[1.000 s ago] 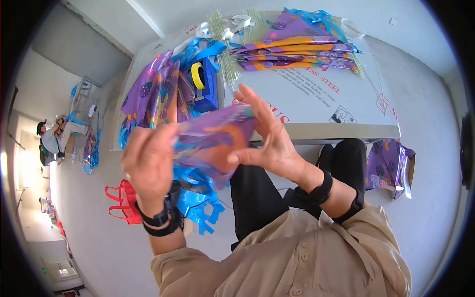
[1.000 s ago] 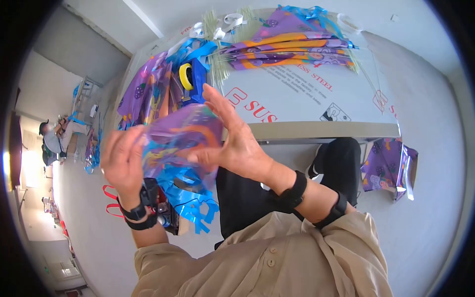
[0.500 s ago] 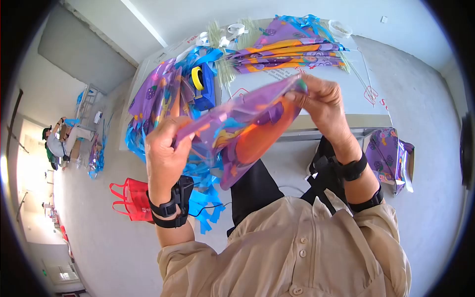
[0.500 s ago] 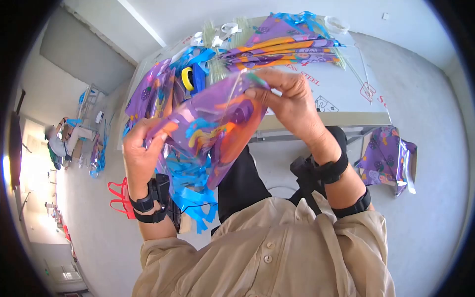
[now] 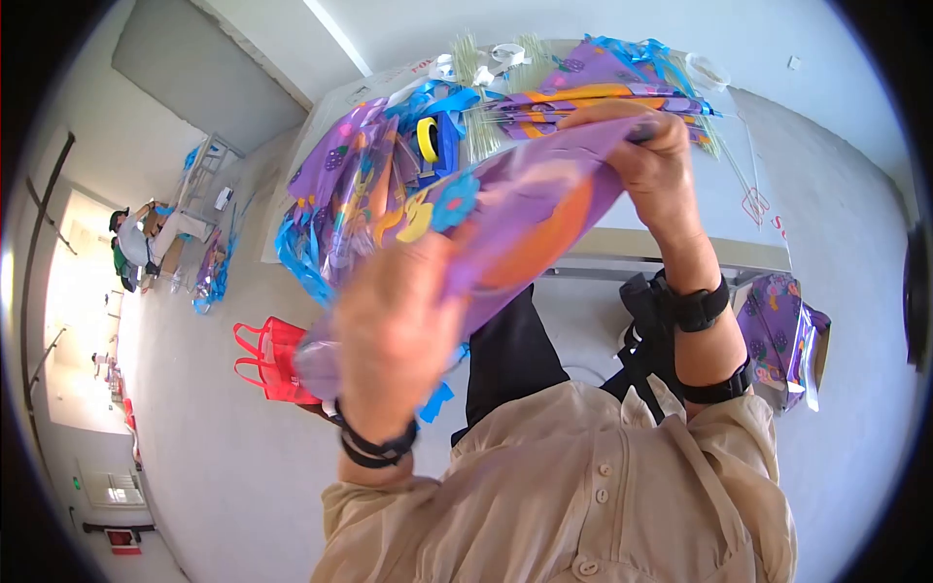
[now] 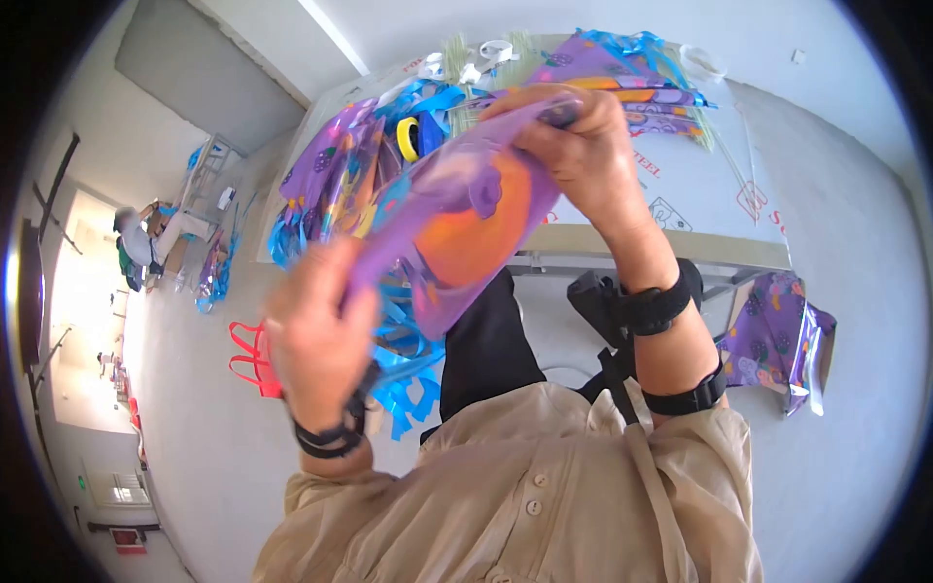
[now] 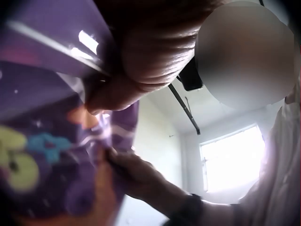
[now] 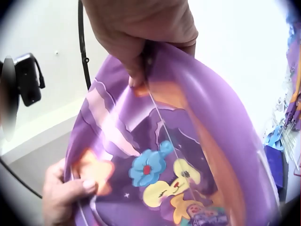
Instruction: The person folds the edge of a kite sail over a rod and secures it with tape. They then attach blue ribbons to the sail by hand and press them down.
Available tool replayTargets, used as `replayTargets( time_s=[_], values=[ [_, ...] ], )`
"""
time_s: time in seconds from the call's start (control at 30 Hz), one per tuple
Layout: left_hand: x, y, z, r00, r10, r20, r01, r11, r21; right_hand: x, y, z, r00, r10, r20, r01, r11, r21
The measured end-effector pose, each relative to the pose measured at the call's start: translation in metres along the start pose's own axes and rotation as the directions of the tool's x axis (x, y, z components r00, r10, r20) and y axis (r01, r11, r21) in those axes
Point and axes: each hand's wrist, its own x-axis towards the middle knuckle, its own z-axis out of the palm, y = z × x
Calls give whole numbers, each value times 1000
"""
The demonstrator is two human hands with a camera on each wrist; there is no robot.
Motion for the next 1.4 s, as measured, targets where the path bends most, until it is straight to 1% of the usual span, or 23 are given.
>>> replayTargets(
  time_s=[0.03, 0.07, 0.1, 0.13, 0.2, 0.27, 0.33, 0.37, 0.4, 0.47, 0.5, 0.57, 0.6, 0.67, 0.77, 0.87, 0.93, 1.0, 1.1, 1.17, 1.23, 1.33, 1.4],
  values=[
    [-11, 10, 13, 997, 80, -4, -80, 996, -32, 1, 2, -4, 996, -92, -9, 92, 996, 11],
    [-18, 22, 25, 986, 46, 158, -31, 994, -101, 1, 3, -7, 983, -180, -17, 180, 983, 23],
    [-19, 30, 35, 967, 49, 250, 42, 937, -346, -1, 6, -12, 989, -148, -2, 148, 989, 22],
    [-22, 30, 39, 939, 110, 325, 40, 905, -423, -3, 7, -14, 988, -151, 10, 151, 988, 32],
    [-24, 20, 39, 935, 117, 335, 68, 868, -493, -9, 8, -19, 975, -218, 34, 200, 940, 277],
    [-18, 6, 16, 938, -66, 342, 263, 777, -571, -13, 6, -29, 976, -213, 45, 195, 947, 255],
    [-13, -13, 8, 920, -379, 95, 359, 723, -590, -16, 3, -35, 950, -296, 97, 285, 952, 115],
    [3, -32, 4, 978, -192, -85, 143, 904, -402, -17, 2, -36, 944, -312, 106, 296, 944, 148],
    [18, -45, 1, 977, 41, -211, -75, 985, -155, -21, 1, -33, 944, -312, 108, 295, 944, 150],
    [27, -38, -3, 974, 111, -197, -140, 980, -140, -28, -1, -24, 987, -145, -72, 162, 924, 346],
    [34, -34, 0, 963, 193, -187, -219, 967, -129, -26, 4, -23, 984, -151, -89, 173, 927, 334],
    [27, -2, 19, 978, 148, -149, -186, 943, -278, -23, 15, -18, 959, -81, -270, 174, 924, 341],
    [22, 13, 29, 986, 151, -66, -162, 963, -215, -22, 13, -14, 957, -83, -279, 178, 926, 332],
    [16, 29, 55, 999, 49, 16, -48, 996, -74, -21, 5, 1, 946, -17, -323, 38, 997, 60],
    [17, 17, 97, 966, -90, -244, 74, 995, -72, -21, -14, 23, 934, -15, -358, 11, 1000, -13],
    [9, -7, 108, 977, -49, -206, 37, 997, -62, -20, -11, 21, 938, 2, -347, -5, 1000, -7],
    [12, -20, 97, 954, -86, -286, 60, 993, -98, -19, -3, 13, 956, -49, -289, 28, 997, -76],
    [20, -32, 73, 882, -418, -217, 269, 826, -496, -20, 16, -2, 968, -31, -250, 20, 999, -47],
    [40, -55, 34, 898, -339, -280, 206, 887, -414, -18, 24, -10, 974, 29, -224, -7, 995, 98],
    [48, -53, 15, 976, -216, 6, 189, 839, -510, -16, 28, -14, 965, 75, -252, -27, 982, 189],
    [44, -35, 24, 980, -174, 97, 199, 855, -479, -13, 31, -12, 950, 102, -295, -26, 967, 254],
    [15, -2, 71, 997, 72, 9, -69, 980, -188, -10, 32, -12, 909, 154, -388, -51, 963, 264],
    [-7, 19, 103, 987, -23, 156, 32, 998, -57, -10, 36, -15, 879, 187, -438, -102, 972, 211]
  ],
)
